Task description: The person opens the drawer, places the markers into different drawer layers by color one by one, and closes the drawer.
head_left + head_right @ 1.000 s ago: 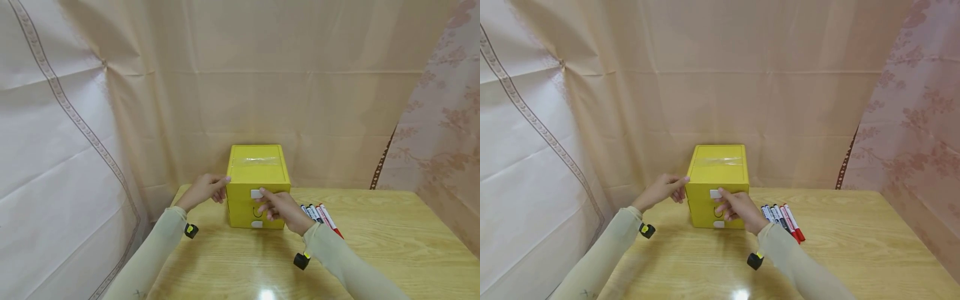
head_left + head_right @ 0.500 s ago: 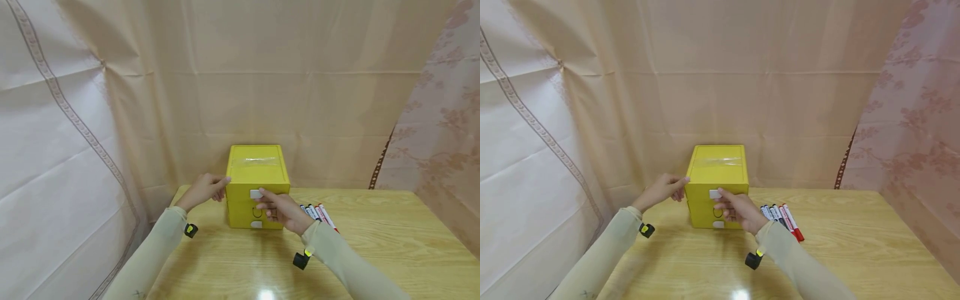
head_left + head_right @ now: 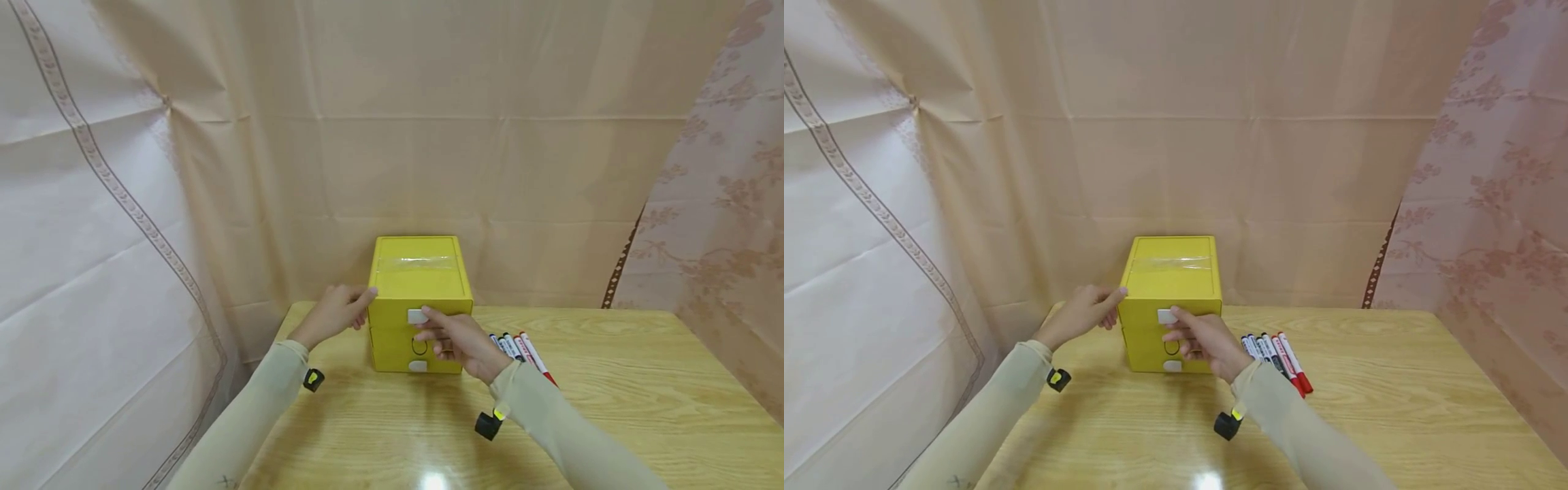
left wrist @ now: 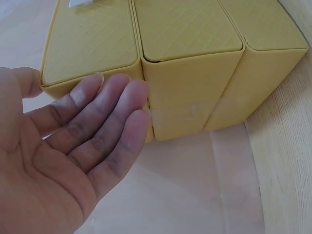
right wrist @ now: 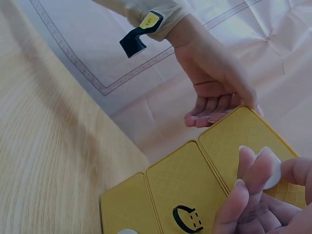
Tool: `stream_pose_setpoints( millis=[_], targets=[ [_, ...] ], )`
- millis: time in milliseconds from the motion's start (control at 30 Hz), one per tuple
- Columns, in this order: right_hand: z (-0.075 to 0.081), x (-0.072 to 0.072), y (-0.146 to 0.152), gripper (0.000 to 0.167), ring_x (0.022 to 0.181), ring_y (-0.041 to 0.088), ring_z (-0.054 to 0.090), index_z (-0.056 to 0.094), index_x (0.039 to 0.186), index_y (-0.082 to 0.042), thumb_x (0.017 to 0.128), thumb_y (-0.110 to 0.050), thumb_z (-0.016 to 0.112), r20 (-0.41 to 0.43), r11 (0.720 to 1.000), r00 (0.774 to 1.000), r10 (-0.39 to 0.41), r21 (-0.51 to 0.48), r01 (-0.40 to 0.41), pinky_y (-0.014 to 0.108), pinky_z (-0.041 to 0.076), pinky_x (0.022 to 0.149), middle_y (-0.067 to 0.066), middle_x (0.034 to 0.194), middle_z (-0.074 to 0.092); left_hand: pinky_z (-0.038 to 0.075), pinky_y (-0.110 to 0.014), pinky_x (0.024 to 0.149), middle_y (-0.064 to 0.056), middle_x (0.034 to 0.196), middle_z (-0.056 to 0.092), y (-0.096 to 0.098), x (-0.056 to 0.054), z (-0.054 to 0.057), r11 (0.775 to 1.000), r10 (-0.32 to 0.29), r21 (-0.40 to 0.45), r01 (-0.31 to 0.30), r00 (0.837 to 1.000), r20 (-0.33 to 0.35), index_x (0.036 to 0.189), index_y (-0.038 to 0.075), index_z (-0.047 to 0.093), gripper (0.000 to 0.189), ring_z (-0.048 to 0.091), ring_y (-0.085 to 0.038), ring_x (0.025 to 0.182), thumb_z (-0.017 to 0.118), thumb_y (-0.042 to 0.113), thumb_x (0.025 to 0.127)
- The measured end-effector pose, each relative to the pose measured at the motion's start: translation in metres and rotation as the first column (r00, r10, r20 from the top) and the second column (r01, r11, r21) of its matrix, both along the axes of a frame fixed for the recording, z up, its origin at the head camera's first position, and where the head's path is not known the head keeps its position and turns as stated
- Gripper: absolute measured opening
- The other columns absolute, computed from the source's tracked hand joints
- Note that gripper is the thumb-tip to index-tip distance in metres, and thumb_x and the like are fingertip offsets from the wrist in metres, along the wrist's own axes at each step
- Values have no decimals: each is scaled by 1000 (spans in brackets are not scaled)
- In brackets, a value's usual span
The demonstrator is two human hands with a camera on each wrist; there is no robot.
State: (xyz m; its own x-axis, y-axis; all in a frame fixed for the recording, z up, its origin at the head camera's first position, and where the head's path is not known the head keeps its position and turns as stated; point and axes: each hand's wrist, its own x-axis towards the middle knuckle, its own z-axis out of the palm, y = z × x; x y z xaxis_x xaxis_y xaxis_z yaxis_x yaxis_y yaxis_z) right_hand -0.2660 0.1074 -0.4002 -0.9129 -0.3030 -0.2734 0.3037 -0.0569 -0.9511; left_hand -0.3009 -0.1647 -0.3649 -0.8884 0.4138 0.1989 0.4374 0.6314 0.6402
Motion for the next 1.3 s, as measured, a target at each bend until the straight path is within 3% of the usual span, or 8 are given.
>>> stream_pose_setpoints(
  millis=[700,1300],
  targets=[
    [0,3,2,60,55,7,52,72,119,1,95,-54,69,-44,998,999,1,66,2,21,46,57,1,88,76,61,-50,67,-10,73,70,-1,-2,4,997,-22,75,13,992,120,82,7,68,51,70,-26,64,47,44,110],
    [-5,11,5,61,58,8,53,70,123,2,96,-54,67,-60,998,998,30,51,-27,22,45,58,3,90,74,60,-39,63,-10,74,70,-3,-2,0,996,-41,79,32,992,120,83,9,68,51,70,-27,66,45,45,110]
  ],
)
